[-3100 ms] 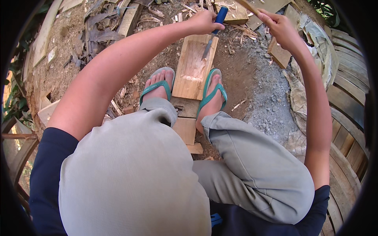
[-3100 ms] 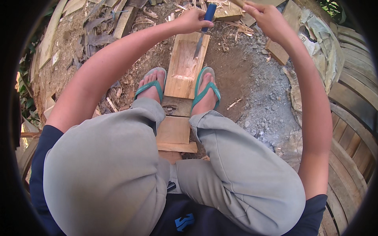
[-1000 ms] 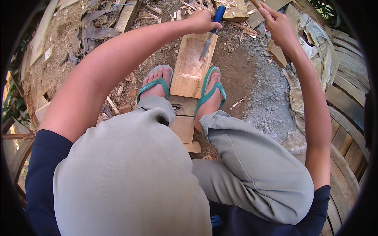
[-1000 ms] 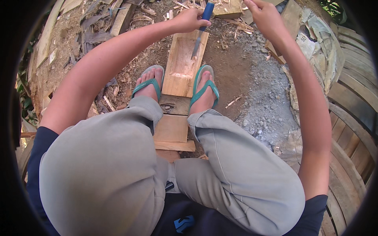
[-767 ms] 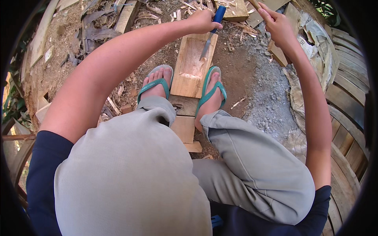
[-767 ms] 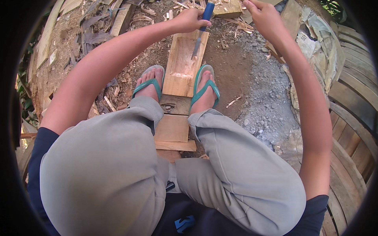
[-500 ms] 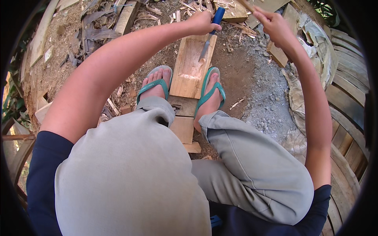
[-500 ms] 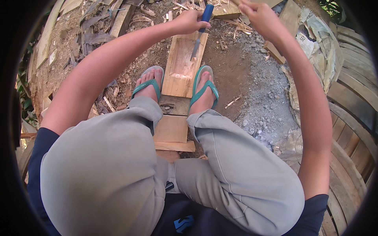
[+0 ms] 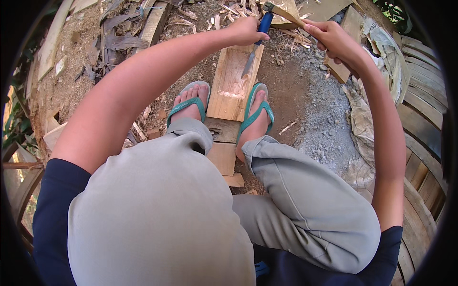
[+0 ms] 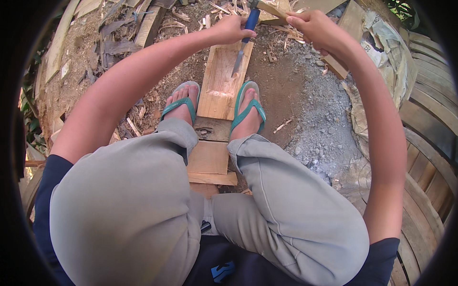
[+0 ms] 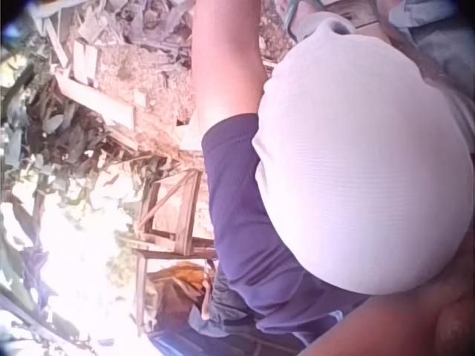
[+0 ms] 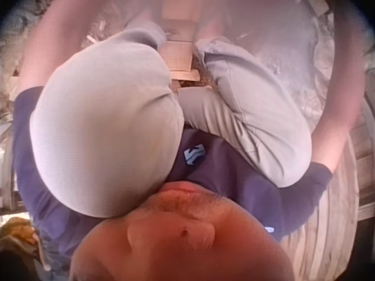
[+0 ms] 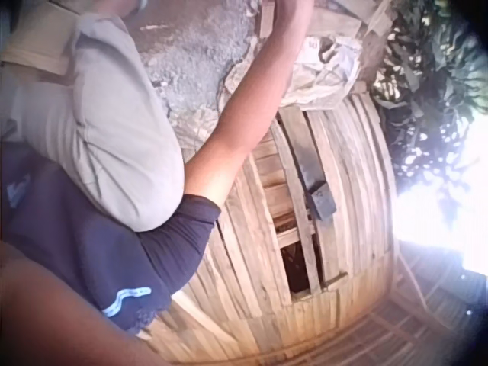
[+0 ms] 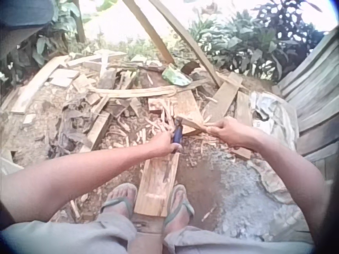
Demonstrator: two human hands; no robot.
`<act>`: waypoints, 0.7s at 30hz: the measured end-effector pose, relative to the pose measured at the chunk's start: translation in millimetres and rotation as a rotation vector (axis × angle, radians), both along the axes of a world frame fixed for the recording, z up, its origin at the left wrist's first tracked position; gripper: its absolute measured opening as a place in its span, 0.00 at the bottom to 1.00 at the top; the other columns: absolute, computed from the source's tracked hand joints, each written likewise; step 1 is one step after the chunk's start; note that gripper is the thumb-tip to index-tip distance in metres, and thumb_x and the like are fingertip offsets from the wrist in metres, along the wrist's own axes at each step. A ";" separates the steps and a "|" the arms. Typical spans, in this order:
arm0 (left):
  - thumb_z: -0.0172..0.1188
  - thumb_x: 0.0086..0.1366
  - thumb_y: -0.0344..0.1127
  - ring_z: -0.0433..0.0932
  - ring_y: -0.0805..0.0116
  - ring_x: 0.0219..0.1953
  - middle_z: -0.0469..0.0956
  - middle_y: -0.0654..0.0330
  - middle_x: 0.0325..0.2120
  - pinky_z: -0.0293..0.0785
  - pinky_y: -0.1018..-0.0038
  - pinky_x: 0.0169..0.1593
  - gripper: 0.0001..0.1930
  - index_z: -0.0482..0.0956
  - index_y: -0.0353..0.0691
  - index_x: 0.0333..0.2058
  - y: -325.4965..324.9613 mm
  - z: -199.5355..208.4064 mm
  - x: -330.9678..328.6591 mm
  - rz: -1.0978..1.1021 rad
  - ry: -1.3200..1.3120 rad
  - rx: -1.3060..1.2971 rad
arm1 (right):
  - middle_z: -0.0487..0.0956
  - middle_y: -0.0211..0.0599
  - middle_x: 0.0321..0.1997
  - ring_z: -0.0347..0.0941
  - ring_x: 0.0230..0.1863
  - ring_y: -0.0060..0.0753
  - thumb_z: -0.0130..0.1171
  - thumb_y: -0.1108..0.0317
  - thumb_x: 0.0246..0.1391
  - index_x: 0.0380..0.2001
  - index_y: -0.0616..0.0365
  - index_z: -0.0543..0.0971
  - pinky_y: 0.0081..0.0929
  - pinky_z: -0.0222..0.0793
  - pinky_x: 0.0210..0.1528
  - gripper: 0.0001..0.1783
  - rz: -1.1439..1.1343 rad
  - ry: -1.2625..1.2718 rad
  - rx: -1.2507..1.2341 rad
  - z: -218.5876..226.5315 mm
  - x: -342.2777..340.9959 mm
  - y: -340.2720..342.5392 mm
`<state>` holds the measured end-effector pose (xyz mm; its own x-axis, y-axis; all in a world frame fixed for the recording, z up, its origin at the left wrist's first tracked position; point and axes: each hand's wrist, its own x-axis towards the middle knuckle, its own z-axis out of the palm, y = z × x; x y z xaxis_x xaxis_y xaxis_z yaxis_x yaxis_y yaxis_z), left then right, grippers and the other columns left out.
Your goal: The person chisels a rectangular groove into a piece of wood, using a hammer to strike the chisel and clearing out wood shavings by hand.
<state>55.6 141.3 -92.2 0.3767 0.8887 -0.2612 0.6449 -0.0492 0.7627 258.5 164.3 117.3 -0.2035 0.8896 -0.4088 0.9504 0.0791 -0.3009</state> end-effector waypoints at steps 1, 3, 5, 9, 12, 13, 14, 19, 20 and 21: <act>0.69 0.62 0.56 0.85 0.63 0.33 0.85 0.54 0.28 0.78 0.65 0.41 0.25 0.86 0.37 0.41 0.2 3.9 2.2 -0.002 -0.003 -0.015 | 0.73 0.28 0.21 0.63 0.18 0.18 0.52 0.48 0.70 0.64 0.41 0.77 0.28 0.64 0.21 0.24 0.006 -0.067 -0.075 4.9 5.4 1.8; 0.69 0.62 0.56 0.85 0.63 0.33 0.85 0.54 0.29 0.78 0.65 0.41 0.25 0.86 0.37 0.42 1.1 11.8 6.1 -0.004 -0.005 -0.045 | 0.71 0.27 0.20 0.62 0.18 0.17 0.53 0.48 0.70 0.65 0.40 0.76 0.27 0.63 0.19 0.25 -0.027 -0.006 -0.076 -1.4 19.2 5.7; 0.70 0.61 0.56 0.85 0.63 0.33 0.85 0.54 0.29 0.78 0.65 0.42 0.25 0.86 0.37 0.41 1.2 17.0 10.3 0.002 0.006 -0.044 | 0.63 0.21 0.19 0.55 0.15 0.13 0.50 0.45 0.71 0.68 0.34 0.72 0.21 0.53 0.16 0.26 -0.076 0.025 -0.024 -7.0 15.8 -7.2; 0.69 0.61 0.57 0.85 0.64 0.34 0.86 0.55 0.30 0.78 0.66 0.43 0.25 0.86 0.39 0.42 2.4 9.5 2.1 0.028 0.024 -0.006 | 0.64 0.21 0.18 0.59 0.14 0.15 0.50 0.45 0.71 0.68 0.37 0.72 0.22 0.55 0.15 0.27 0.006 0.032 -0.110 -5.0 16.9 5.4; 0.69 0.62 0.57 0.85 0.63 0.34 0.86 0.54 0.31 0.78 0.65 0.44 0.24 0.87 0.41 0.42 -2.9 17.4 12.1 -0.011 0.054 -0.042 | 0.65 0.24 0.17 0.61 0.14 0.16 0.50 0.46 0.71 0.67 0.39 0.74 0.22 0.57 0.14 0.26 -0.075 0.095 -0.036 -13.7 19.9 -10.9; 0.69 0.62 0.57 0.85 0.63 0.34 0.86 0.54 0.31 0.78 0.65 0.44 0.24 0.87 0.40 0.42 -3.5 13.8 8.4 -0.007 0.057 -0.030 | 0.65 0.24 0.17 0.61 0.14 0.16 0.50 0.47 0.71 0.66 0.40 0.75 0.23 0.57 0.14 0.25 -0.096 0.066 -0.140 -6.3 13.4 -19.2; 0.69 0.62 0.56 0.85 0.63 0.34 0.86 0.54 0.31 0.78 0.64 0.44 0.23 0.87 0.40 0.42 -4.5 10.1 4.5 -0.003 0.060 -0.018 | 0.64 0.24 0.16 0.61 0.14 0.16 0.49 0.47 0.72 0.65 0.41 0.76 0.23 0.56 0.14 0.25 -0.116 0.037 -0.244 -1.2 8.4 -21.3; 0.69 0.62 0.56 0.85 0.61 0.33 0.86 0.54 0.30 0.78 0.65 0.42 0.24 0.86 0.38 0.42 3.4 17.9 8.1 0.008 0.033 0.007 | 0.63 0.24 0.16 0.61 0.14 0.16 0.49 0.48 0.72 0.63 0.46 0.78 0.24 0.56 0.15 0.25 -0.123 0.073 -0.002 0.9 19.4 -9.4; 0.69 0.62 0.56 0.85 0.61 0.33 0.86 0.54 0.30 0.78 0.65 0.42 0.24 0.86 0.38 0.42 1.2 18.4 9.1 0.009 0.042 -0.022 | 0.63 0.25 0.15 0.62 0.15 0.16 0.49 0.48 0.72 0.63 0.46 0.78 0.24 0.58 0.16 0.25 -0.111 0.029 -0.089 3.0 14.5 -12.0; 0.69 0.62 0.56 0.85 0.61 0.33 0.86 0.54 0.29 0.78 0.65 0.42 0.24 0.86 0.37 0.42 -6.0 18.1 10.7 0.009 0.051 -0.050 | 0.63 0.25 0.15 0.63 0.15 0.16 0.49 0.48 0.72 0.63 0.46 0.78 0.25 0.60 0.17 0.25 -0.099 -0.014 -0.176 5.1 9.4 -14.7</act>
<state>66.3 135.3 -74.2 0.3536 0.8773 -0.3245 0.6833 -0.0053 0.7302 267.9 149.6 122.4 -0.1118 0.8197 -0.5618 0.9551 -0.0673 -0.2884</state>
